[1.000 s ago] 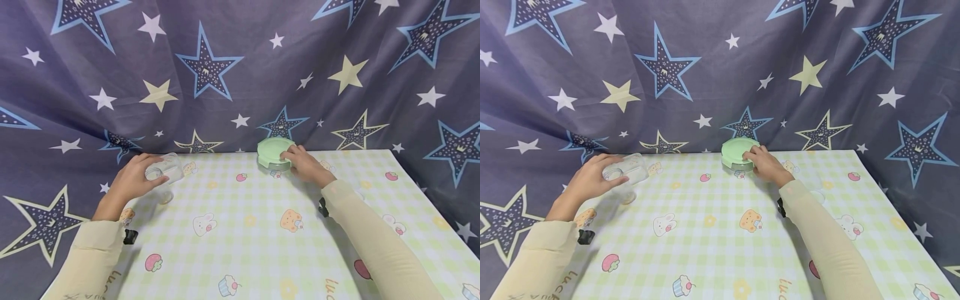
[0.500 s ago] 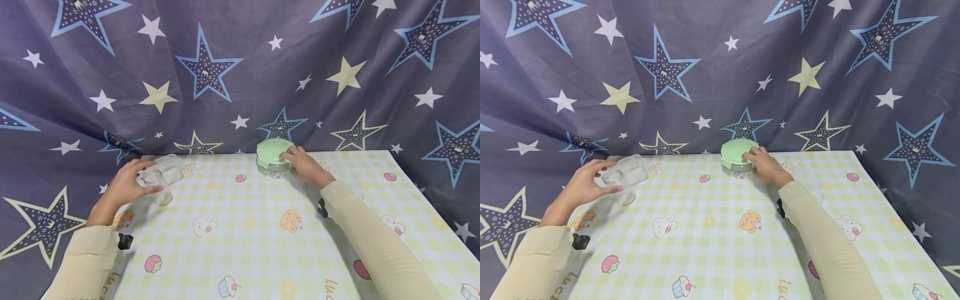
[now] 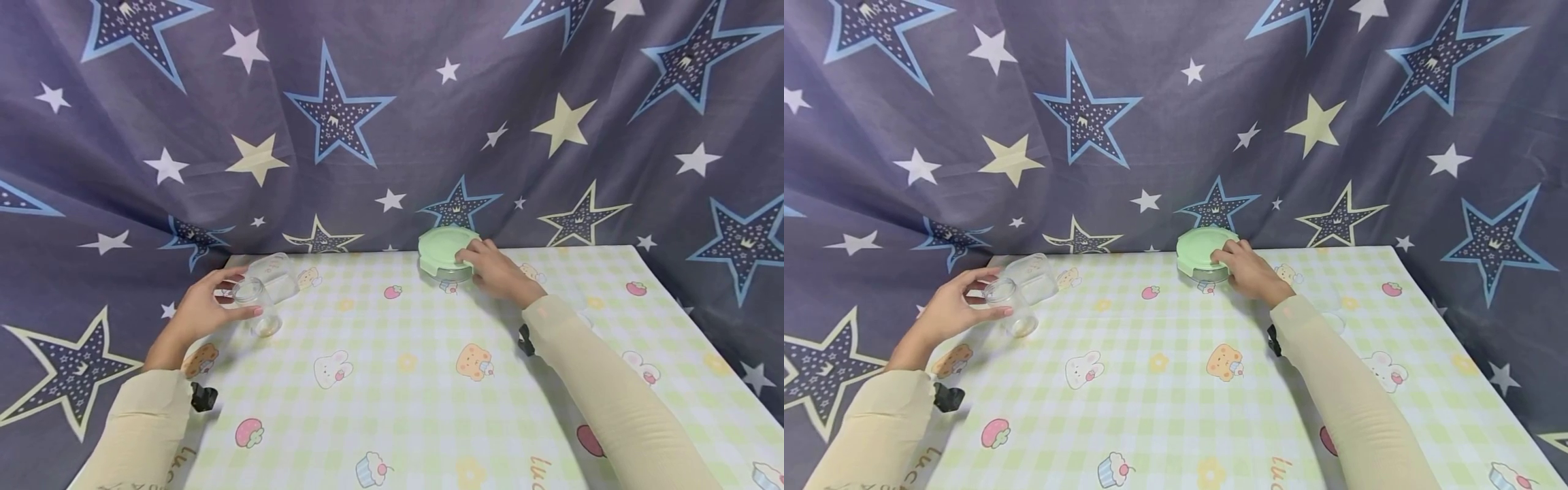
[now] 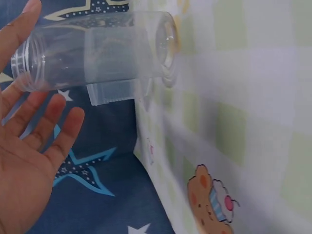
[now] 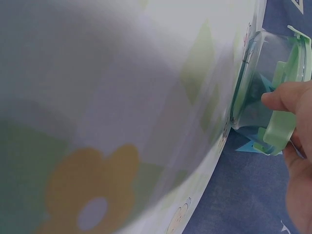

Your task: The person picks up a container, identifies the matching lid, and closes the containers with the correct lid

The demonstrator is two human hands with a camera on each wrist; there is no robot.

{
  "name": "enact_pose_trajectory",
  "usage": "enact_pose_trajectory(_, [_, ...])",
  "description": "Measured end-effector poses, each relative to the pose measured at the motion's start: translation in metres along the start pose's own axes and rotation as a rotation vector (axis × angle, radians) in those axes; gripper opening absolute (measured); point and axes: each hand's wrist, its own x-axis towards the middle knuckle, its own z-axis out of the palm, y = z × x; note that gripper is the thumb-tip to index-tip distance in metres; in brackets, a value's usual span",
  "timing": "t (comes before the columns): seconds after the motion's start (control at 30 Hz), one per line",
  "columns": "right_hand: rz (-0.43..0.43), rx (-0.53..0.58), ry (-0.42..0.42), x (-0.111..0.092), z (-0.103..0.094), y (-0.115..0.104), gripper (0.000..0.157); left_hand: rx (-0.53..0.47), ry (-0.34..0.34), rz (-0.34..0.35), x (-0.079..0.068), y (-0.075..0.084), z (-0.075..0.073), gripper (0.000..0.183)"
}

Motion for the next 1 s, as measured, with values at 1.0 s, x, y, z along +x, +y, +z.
enact_pose_trajectory(1.0, [0.016,-0.006,0.004,0.0,0.0,-0.002,0.052,-0.132,-0.111,-0.064,0.001,-0.008,0.005,0.072])
